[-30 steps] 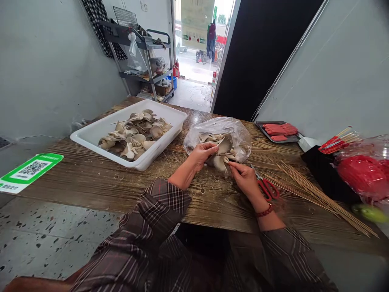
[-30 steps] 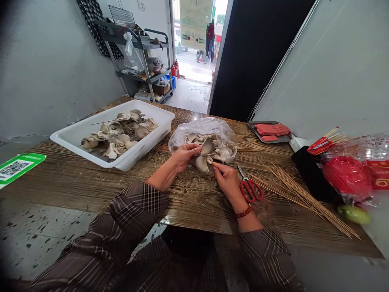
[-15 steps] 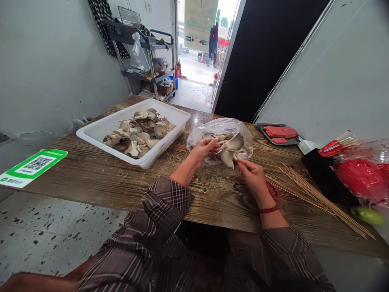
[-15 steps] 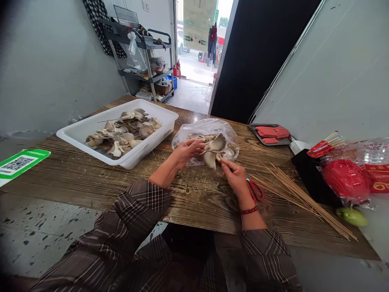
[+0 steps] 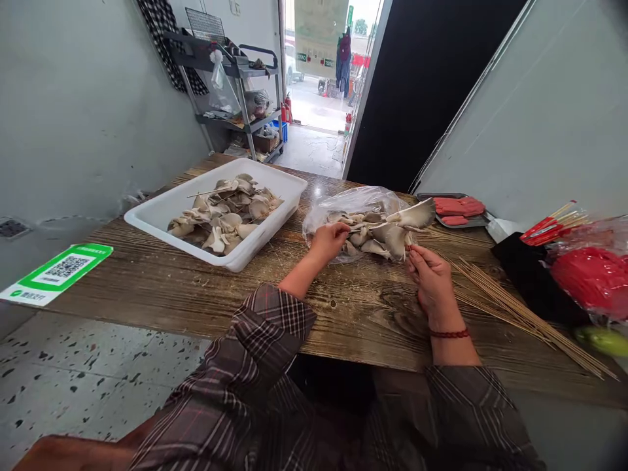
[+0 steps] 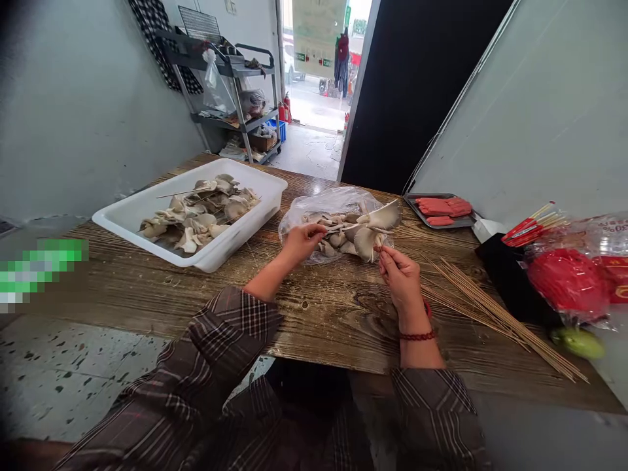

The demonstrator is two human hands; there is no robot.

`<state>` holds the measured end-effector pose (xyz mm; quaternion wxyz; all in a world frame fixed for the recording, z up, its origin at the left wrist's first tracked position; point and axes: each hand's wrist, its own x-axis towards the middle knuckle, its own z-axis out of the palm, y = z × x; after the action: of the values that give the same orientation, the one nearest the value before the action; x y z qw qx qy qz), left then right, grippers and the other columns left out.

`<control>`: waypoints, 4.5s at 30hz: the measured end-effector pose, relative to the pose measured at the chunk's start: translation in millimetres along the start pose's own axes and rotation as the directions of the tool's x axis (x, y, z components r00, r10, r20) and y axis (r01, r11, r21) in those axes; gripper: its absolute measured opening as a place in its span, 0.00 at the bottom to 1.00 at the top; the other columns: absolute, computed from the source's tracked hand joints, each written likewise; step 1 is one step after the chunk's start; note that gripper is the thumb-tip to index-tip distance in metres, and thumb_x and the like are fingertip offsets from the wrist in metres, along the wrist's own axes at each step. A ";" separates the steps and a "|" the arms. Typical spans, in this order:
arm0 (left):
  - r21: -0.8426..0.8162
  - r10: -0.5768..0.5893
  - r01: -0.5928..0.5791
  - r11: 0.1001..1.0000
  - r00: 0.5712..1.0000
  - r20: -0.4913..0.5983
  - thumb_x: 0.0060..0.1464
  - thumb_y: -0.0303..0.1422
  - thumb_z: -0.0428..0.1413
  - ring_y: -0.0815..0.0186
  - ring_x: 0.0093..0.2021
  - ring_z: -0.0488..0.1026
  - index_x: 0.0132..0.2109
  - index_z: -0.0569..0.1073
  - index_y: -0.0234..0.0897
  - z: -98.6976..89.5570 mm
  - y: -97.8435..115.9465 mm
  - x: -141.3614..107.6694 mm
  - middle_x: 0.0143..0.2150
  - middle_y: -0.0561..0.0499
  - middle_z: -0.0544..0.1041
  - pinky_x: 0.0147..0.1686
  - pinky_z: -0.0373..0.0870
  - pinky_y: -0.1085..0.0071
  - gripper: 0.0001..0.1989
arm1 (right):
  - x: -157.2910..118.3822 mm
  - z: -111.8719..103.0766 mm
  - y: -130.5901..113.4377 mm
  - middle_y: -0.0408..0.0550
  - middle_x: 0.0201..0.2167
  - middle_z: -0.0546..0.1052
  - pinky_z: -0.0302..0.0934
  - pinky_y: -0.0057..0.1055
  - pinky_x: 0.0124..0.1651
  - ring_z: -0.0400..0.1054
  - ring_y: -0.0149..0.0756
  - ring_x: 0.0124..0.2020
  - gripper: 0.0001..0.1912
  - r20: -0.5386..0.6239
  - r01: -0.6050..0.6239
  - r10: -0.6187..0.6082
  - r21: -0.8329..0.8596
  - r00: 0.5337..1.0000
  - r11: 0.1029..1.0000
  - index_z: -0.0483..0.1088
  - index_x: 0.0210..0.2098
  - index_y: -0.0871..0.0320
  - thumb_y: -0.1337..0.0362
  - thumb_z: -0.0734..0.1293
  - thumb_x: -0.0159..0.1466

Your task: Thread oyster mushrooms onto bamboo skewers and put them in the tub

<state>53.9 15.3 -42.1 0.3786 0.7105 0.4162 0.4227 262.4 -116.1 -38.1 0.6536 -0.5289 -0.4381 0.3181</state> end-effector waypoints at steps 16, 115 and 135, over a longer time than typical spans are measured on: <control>0.382 0.163 -0.221 0.897 0.970 0.178 0.51 0.24 0.54 0.57 0.44 0.71 0.38 0.81 0.38 -0.7 3.3 -5.5 0.39 0.44 0.78 0.48 0.65 0.62 0.11 | 0.5 5.3 1.0 0.39 0.18 0.63 0.40 0.25 0.19 0.52 0.25 0.19 0.17 0.078 -0.037 0.037 -0.006 0.996 0.999 0.78 0.40 0.58 0.53 0.71 0.56; -0.829 -0.218 0.242 0.504 0.964 0.150 0.43 0.31 0.68 0.73 0.32 0.73 0.33 0.69 0.33 -14.0 30.2 -7.0 0.30 0.54 0.73 0.29 0.65 0.77 0.14 | -4.8 10.2 -2.3 0.36 0.15 0.62 0.37 0.25 0.19 0.47 0.22 0.16 0.22 0.320 -0.232 0.258 -0.117 0.911 0.966 0.78 0.39 0.61 0.49 0.73 0.55; -0.808 -0.227 0.260 0.529 0.961 0.161 0.38 0.32 0.71 0.70 0.31 0.76 0.35 0.72 0.33 -18.3 25.8 -5.7 0.30 0.49 0.79 0.32 0.72 0.74 0.18 | -5.5 10.7 -2.6 0.38 0.15 0.63 0.39 0.25 0.20 0.49 0.24 0.17 0.21 0.350 -0.204 0.246 -0.152 0.904 0.967 0.79 0.39 0.60 0.49 0.72 0.55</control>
<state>42.5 4.1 -14.3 0.7275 0.3946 0.2594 0.4977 250.3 -117.1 -36.3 0.4887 -0.5428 -0.5052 0.4596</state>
